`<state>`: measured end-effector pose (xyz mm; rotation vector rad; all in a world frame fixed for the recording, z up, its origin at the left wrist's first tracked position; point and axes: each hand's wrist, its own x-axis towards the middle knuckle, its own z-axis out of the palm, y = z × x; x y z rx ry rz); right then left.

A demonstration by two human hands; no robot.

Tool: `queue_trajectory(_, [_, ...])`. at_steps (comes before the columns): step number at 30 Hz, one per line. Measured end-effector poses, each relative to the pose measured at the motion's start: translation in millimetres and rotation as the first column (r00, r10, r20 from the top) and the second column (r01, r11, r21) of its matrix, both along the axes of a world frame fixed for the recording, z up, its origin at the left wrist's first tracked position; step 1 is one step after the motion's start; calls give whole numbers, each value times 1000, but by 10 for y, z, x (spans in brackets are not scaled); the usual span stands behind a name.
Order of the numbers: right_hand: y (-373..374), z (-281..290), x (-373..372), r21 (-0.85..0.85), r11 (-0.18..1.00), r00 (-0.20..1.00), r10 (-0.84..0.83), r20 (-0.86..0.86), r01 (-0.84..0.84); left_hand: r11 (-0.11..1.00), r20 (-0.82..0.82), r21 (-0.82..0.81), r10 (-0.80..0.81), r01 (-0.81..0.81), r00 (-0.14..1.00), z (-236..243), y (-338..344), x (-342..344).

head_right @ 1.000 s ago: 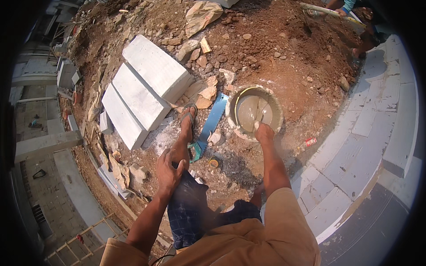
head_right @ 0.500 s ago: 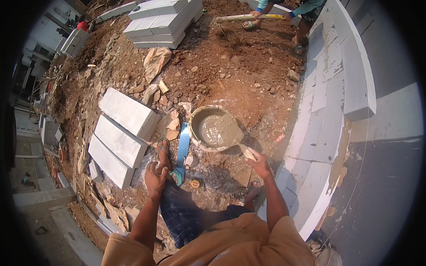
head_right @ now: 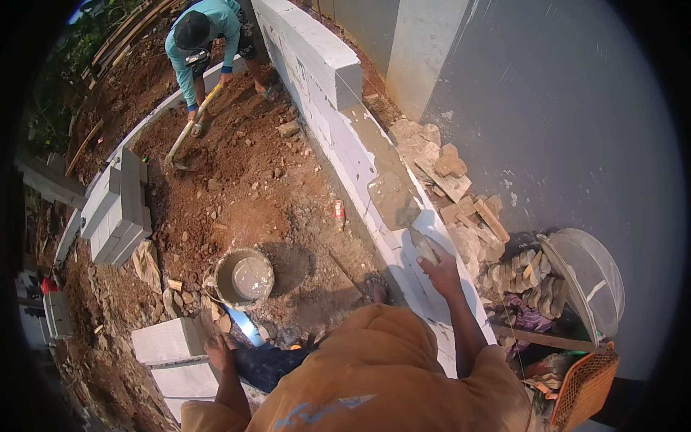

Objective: The person scoops mortar from a basin with a trowel and applies it to the back of white rectangular tiles. They then place the tiles onto a low concrete wall, pressing them into position. Another worker is visible nearby using a hoe to prepare the ground.

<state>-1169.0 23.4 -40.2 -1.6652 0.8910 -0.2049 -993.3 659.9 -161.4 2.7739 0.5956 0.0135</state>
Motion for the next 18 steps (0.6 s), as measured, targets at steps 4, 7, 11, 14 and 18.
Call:
queue_trajectory(4, [-267,-461,-392,-652,757,996,-83,-36,39,1000,-75,-4,14,-14,997,56,-161,110])
queue_trajectory(7, [-237,-222,-504,-534,840,953,-74,-292,-99,999,-51,24,-34,35,998,-152,12,90])
queue_trajectory(11, [-33,-170,-852,-550,832,933,-145,-328,-65,998,-47,62,-6,9,999,-153,-54,123])
queue_trajectory(14, [62,-281,-1189,-612,790,932,-190,-308,-41,1000,-75,29,3,-1,997,-212,-4,143])
queue_trajectory(18, [258,-156,-1376,-612,787,882,-229,-412,-81,999,-95,-20,32,-34,995,61,-175,96])
